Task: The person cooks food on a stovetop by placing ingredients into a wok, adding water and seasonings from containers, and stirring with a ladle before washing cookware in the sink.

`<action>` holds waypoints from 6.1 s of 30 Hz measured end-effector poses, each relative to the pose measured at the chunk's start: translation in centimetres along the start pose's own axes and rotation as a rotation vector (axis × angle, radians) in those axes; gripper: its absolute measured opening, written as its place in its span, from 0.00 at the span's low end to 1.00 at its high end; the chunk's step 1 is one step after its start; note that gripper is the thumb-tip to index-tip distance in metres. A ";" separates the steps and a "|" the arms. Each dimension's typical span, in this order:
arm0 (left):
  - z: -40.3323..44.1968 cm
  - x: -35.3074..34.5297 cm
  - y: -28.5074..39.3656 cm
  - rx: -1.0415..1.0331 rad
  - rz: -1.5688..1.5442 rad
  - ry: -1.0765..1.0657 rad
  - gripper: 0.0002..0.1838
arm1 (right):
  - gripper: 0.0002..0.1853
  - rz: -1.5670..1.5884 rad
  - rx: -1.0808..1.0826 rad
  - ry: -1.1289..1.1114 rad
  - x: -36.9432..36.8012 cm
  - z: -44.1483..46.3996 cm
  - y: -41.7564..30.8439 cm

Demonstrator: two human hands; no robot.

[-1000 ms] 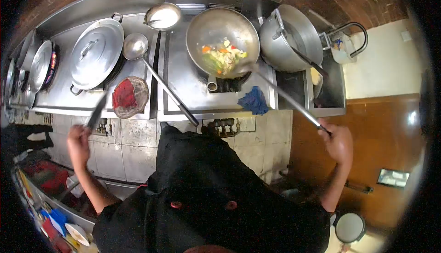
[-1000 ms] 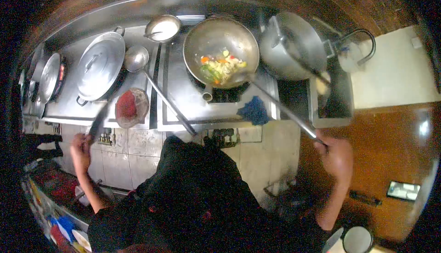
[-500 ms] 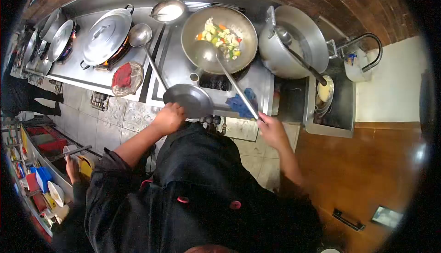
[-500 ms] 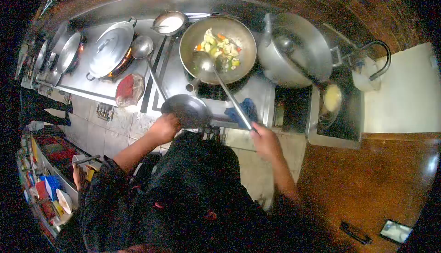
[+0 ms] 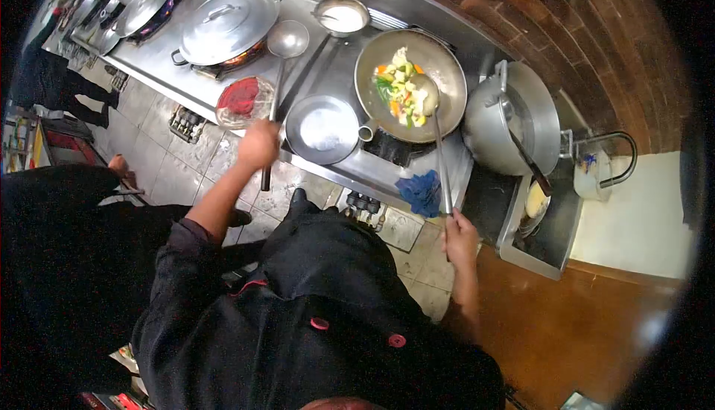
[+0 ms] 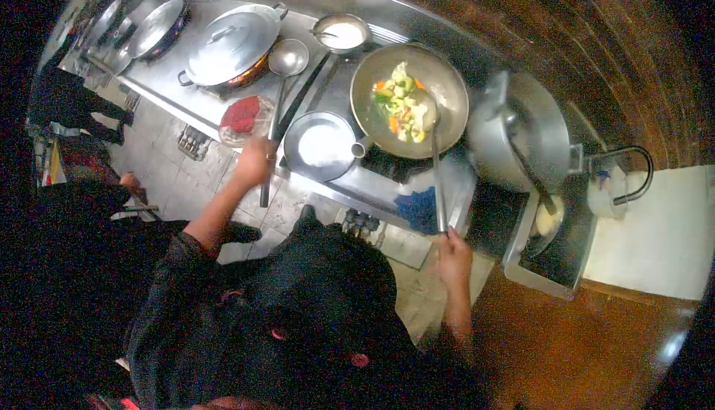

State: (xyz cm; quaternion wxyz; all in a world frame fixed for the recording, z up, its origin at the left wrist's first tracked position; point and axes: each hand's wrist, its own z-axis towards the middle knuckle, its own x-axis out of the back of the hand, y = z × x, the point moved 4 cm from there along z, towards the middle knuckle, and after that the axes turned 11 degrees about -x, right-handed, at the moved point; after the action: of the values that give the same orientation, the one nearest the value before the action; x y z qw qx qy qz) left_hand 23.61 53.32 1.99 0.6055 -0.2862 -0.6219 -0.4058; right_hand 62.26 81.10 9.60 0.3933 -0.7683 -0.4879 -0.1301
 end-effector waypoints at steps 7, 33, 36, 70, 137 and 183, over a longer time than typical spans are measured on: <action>3.6 -3.0 -13.1 0.440 0.076 -0.141 0.43 | 0.21 -0.308 0.488 0.521 -2.6 2.8 -4.3; 4.2 -9.4 4.6 0.438 -2.476 -0.138 0.34 | 0.17 -0.053 0.341 0.305 1.8 -0.9 1.7; 8.6 -9.5 8.9 0.476 -2.454 -0.441 0.30 | 0.17 0.006 0.210 0.197 3.7 1.2 3.0; -9.4 -2.1 9.0 0.729 -1.723 0.569 0.20 | 0.20 0.144 0.582 -0.161 5.5 1.6 6.0; 24.3 -17.9 79.5 0.408 -2.097 -1.146 0.20 | 0.13 0.264 0.068 -0.111 45.4 20.0 36.7; -2.0 -10.1 24.7 0.848 -0.713 0.334 0.23 | 0.12 0.030 0.509 -0.549 22.3 7.8 8.0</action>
State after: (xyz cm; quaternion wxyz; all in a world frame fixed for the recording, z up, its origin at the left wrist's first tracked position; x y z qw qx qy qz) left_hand 46.59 65.52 -4.16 0.5831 0.2767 -0.6842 -0.3396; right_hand 78.52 99.52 13.65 0.4280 -0.6592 -0.5807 0.2122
